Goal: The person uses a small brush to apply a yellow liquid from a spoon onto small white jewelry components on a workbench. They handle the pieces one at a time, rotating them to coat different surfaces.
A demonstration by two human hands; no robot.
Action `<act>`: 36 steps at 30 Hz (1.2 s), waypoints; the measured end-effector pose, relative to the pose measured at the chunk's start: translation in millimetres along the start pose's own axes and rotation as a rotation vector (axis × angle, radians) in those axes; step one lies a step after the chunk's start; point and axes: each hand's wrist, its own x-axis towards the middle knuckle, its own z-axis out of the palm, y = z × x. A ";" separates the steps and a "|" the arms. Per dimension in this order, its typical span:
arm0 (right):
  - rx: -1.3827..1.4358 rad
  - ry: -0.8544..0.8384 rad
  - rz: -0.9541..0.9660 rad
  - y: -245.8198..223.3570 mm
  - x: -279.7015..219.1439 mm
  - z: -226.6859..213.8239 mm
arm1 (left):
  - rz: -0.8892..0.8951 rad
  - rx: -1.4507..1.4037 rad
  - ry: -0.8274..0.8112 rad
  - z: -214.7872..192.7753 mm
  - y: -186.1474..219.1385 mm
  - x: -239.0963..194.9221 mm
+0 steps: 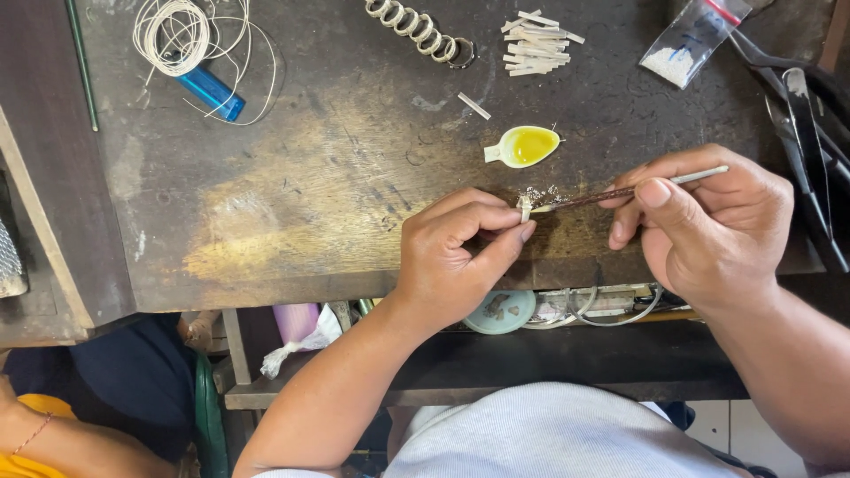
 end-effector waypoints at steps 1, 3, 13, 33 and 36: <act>0.001 -0.004 -0.009 -0.3 0.1 0.2 | 0.002 -0.003 0.001 0.1 -0.1 0.0; 0.000 -0.006 -0.002 -0.5 0.3 0.1 | 0.000 -0.005 0.003 0.9 -0.6 -0.1; -0.058 -0.016 -0.020 -2.3 0.7 1.5 | -0.001 0.004 0.001 0.6 -0.1 0.0; 0.040 0.029 -0.018 6.2 0.1 -6.8 | 0.073 0.011 0.014 -20.3 -11.1 3.4; 0.063 0.050 0.012 9.8 -0.2 -8.2 | 0.092 0.033 0.013 -21.1 -20.4 4.4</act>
